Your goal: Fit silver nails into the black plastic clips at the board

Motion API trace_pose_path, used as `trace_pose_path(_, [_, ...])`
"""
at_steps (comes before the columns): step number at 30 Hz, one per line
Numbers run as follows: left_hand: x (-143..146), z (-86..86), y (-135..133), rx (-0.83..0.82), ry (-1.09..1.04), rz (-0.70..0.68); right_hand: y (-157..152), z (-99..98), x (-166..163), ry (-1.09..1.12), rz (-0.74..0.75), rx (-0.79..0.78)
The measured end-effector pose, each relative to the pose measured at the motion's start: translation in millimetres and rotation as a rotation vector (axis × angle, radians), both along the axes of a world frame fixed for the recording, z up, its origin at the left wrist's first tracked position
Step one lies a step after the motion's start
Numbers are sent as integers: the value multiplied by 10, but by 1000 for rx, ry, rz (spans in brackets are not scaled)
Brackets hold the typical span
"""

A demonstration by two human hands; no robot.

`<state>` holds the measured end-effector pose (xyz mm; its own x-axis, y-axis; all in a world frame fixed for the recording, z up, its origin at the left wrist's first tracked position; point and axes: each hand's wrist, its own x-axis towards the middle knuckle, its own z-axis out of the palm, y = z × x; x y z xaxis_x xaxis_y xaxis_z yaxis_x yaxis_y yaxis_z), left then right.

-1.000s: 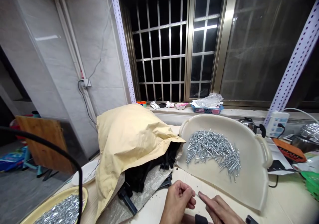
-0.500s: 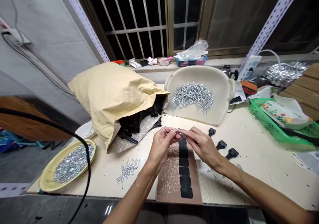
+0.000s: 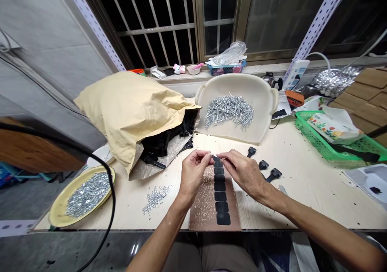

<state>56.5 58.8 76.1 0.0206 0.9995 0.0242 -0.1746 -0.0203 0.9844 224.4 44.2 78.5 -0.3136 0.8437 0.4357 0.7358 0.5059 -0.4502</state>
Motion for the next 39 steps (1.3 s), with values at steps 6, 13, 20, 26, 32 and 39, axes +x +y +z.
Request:
trace_pose_path(6, [-1,-36,-5,-81,-84,-42,-40,-44,-20,-18,-51,-6])
trace_pose_path(13, [-16,-99,-26,-185,-212,-46,-93,-93,-81,-73,-142,38])
trace_pose_path(20, [-21,-153,-56,-148,-156,-34,-89,-154,-65,101,-82,-160])
trace_pose_path(26, [-42,-220,-48,-175,-108,-46,-90,-178,-28,53,-86,-155])
trace_pose_path(32, [-88,-257,-55,-177,0,-58,-35,-225,-36,233,14,-308])
trace_pose_path(39, [-82,-331,-55,-251,-112,-7,-94,-264,-71,-74,-83,-70])
